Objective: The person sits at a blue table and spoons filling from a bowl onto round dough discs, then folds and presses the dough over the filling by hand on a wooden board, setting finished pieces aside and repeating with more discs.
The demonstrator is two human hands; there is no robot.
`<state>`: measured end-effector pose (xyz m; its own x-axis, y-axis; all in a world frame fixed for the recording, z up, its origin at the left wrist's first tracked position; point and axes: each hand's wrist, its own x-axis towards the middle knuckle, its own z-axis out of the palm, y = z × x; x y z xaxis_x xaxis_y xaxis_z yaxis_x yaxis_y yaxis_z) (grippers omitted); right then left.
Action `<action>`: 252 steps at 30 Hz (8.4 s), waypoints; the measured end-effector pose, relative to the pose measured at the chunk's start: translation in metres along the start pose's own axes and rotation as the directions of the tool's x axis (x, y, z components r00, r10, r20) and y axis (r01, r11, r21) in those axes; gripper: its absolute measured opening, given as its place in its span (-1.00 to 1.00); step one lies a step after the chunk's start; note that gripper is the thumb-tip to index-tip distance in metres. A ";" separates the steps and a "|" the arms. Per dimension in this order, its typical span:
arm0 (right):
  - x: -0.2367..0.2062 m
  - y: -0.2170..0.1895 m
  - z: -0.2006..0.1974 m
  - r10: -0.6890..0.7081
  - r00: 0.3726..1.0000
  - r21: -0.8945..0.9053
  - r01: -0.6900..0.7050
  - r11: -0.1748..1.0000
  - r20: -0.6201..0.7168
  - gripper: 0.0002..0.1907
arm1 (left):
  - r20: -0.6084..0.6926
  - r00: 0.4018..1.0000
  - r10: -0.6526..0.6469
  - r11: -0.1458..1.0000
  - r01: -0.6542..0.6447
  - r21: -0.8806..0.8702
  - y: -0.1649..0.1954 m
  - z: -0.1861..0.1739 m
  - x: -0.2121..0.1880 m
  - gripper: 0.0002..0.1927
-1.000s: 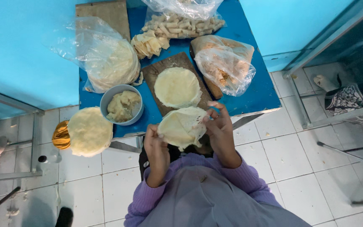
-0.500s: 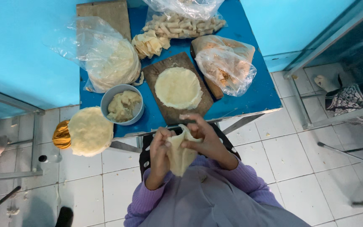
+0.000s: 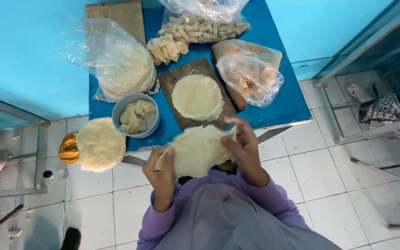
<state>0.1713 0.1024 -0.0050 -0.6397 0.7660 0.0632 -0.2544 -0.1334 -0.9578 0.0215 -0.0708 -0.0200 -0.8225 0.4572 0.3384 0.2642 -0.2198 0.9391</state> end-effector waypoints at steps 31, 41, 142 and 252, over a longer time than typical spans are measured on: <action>0.131 -0.027 0.026 -0.072 0.544 -0.547 0.837 -0.028 0.836 -0.19 | -0.437 0.891 -0.126 0.893 -0.090 -0.441 0.014 -0.052 0.002 -0.68; 0.104 -0.017 0.006 -0.236 0.546 -0.571 0.820 -0.048 0.804 -0.32 | -0.337 0.931 -0.139 0.904 -0.020 -0.427 0.015 -0.043 0.000 -0.66; 0.217 0.015 0.045 -0.305 0.625 -0.554 0.779 0.293 0.718 -0.57 | -0.206 0.894 0.399 0.662 -0.125 0.739 0.001 -0.097 0.065 -0.87; 0.033 0.006 0.002 -0.096 0.989 0.180 0.075 0.981 0.113 -0.32 | 0.275 0.904 -0.326 0.716 0.426 -0.552 -0.004 0.001 0.012 -0.44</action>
<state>0.1472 0.1263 -0.0084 -0.6898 0.6996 0.1865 -0.4280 -0.1863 -0.8844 0.0108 -0.0631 -0.0194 -0.6918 0.7219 0.0160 -0.4396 -0.4386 0.7838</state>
